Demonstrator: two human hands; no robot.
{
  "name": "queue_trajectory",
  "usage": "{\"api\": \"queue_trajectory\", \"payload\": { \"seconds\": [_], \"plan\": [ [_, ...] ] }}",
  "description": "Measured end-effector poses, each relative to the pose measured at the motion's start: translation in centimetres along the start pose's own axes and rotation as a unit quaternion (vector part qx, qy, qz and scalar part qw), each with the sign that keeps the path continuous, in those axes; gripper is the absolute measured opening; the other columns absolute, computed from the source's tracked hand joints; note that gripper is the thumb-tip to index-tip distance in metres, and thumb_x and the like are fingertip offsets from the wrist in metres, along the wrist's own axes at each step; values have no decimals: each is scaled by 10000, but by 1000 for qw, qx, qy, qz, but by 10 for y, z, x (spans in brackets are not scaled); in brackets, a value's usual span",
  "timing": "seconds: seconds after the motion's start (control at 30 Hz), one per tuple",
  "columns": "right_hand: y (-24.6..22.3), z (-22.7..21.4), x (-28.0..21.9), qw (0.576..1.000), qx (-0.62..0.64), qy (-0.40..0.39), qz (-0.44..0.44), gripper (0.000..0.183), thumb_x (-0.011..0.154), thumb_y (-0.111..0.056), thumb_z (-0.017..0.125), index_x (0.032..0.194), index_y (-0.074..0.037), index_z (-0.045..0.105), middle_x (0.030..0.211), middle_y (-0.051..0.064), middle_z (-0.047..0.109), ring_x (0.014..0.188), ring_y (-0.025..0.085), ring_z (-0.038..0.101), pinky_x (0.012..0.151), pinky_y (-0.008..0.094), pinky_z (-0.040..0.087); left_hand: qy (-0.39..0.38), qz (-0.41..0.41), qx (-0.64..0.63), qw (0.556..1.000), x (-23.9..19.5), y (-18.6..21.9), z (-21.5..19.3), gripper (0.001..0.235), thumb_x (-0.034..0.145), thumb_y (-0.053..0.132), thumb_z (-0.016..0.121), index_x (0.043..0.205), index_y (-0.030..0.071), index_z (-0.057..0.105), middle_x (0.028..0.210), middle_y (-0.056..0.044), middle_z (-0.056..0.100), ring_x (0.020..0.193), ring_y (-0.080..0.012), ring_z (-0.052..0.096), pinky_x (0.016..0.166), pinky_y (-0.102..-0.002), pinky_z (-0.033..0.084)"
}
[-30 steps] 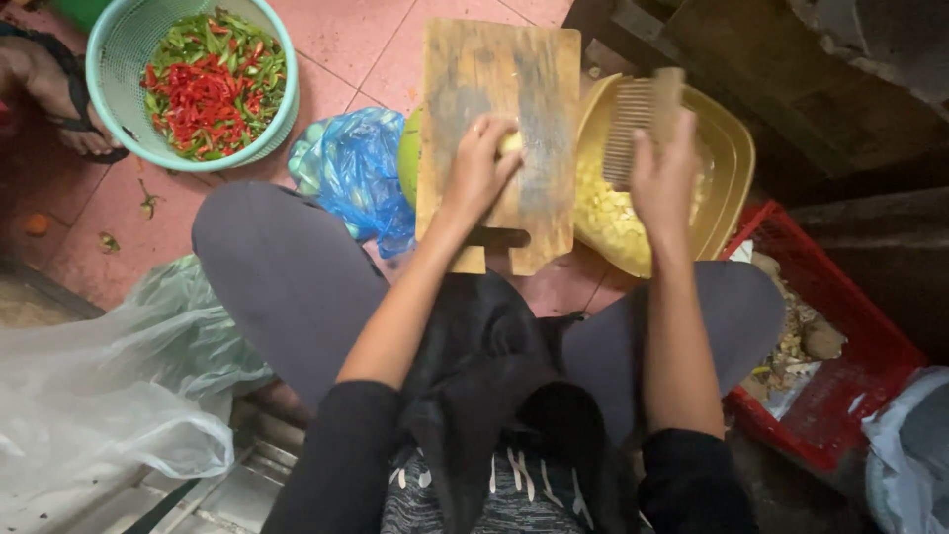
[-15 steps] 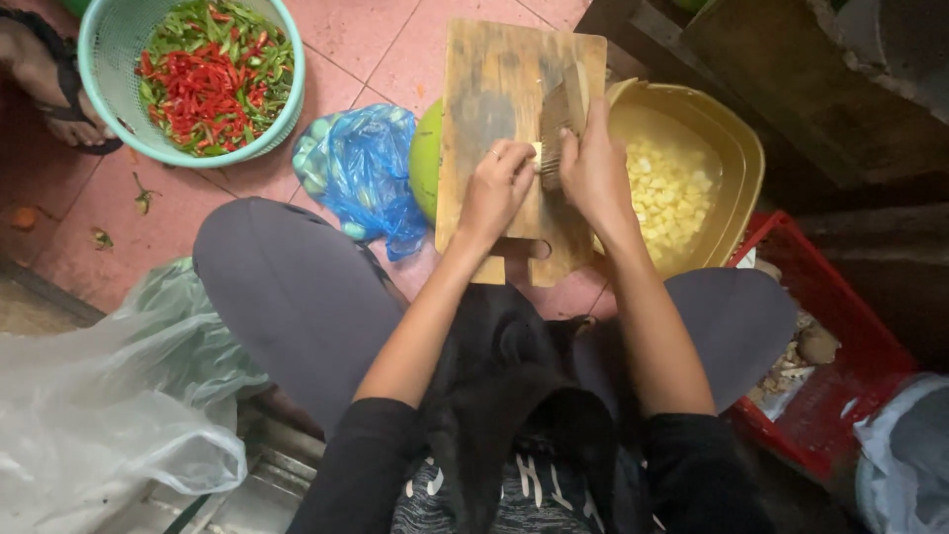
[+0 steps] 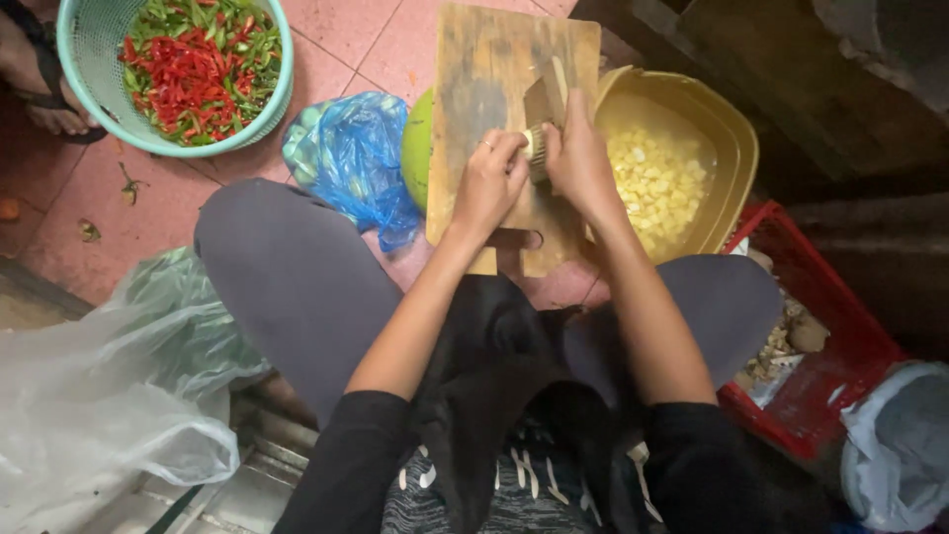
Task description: The person is slicing peeled potatoes into small pieces using a crinkle-cut knife on a wooden board.
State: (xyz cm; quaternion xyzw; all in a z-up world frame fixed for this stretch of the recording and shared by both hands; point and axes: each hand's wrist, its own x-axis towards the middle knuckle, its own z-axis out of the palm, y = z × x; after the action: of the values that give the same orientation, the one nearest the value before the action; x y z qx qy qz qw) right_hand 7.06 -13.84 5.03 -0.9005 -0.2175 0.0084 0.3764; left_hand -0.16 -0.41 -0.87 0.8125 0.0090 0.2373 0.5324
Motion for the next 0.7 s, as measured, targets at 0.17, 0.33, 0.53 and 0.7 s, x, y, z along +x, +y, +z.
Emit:
{"api": "queue_trajectory", "payload": {
  "seconds": [0.17,0.33,0.53,0.7],
  "plan": [
    [-16,-50,-6,995,83,53,15,278,1066,-112,584,1290,-27,444,1024,237,706,815,384,732,637,494,578,6,-17,4,1000,-1,14,7,299,872,85,714,1146,45,602,1094,-174,605,951,-368,667,800,-430,569],
    [-19,-74,-11,991,50,107,-56,256,1106,-77,596,1324,-34,469,1045,218,759,935,314,797,747,437,594,17,-12,107,994,11,3,27,416,806,135,781,1153,51,568,1128,-188,595,1039,-416,599,862,-495,508],
    [-3,-53,-10,993,6,27,-114,332,1044,-57,613,1344,-20,474,1019,290,707,953,480,700,764,501,548,-7,83,76,994,12,4,9,416,803,62,708,1193,35,568,1177,-186,590,1094,-416,574,942,-483,485],
    [-6,-35,-2,993,-58,10,-100,431,1007,-113,638,1392,-31,461,968,328,673,892,532,647,720,575,512,-29,85,38,995,14,1,4,285,841,44,687,1116,35,617,1129,-163,611,1066,-389,607,946,-463,510]
  ]
}}
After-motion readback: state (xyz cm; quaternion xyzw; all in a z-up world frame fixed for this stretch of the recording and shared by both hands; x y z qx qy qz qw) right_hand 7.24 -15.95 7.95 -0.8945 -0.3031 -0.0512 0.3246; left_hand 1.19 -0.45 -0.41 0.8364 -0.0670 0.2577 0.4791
